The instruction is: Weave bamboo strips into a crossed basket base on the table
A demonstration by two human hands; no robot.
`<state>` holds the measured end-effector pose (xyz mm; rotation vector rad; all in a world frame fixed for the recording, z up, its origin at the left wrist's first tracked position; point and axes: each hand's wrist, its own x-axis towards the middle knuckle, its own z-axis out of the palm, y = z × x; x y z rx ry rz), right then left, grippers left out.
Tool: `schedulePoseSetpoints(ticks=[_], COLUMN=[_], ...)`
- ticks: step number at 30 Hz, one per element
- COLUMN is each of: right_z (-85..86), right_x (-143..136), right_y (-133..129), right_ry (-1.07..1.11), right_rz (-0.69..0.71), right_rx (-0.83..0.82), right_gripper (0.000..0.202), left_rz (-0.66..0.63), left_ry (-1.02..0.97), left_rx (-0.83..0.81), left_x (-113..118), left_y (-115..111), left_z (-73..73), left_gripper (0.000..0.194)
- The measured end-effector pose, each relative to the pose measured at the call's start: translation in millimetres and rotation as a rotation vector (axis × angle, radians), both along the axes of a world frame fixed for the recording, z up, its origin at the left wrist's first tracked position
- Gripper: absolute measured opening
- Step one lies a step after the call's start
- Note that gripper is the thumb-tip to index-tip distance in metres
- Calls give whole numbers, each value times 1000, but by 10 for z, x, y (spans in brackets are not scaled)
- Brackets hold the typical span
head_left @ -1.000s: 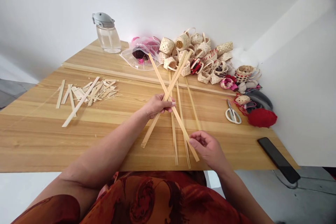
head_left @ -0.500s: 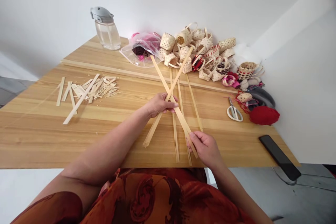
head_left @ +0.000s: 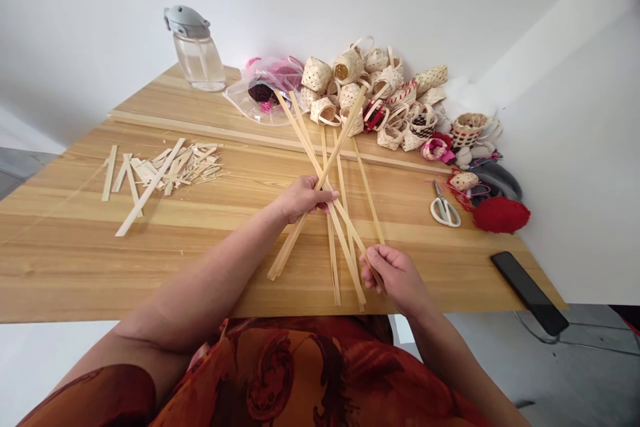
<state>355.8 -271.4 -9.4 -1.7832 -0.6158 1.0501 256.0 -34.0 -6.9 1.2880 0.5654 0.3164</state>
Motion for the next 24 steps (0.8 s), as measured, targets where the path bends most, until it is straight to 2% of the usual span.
schedulePoseSetpoints(ticks=[3, 8, 11, 14, 18, 24], right_z=[5, 56, 61, 11, -46, -5], right_x=[-5, -40, -47, 13, 184, 468], right_y=[-2, 81, 161, 174, 22, -379], right_ry=[89, 161, 85, -50, -192, -425], right_rz=[4, 27, 18, -18, -69, -172], right_rx=[-4, 57, 126, 147, 105, 21], right_gripper=[44, 42, 34, 38, 39, 38], left_rz=[23, -12, -39, -49, 21, 191], left_ry=[-1, 9, 31, 19, -3, -63], left_rx=[-13, 16, 22, 30, 31, 22], left_x=[4, 5, 10, 12, 5, -8], left_y=[-9, -36, -61, -58, 0, 109], left_z=[8, 14, 12, 10, 6, -11], left_gripper=[15, 16, 17, 18, 17, 29])
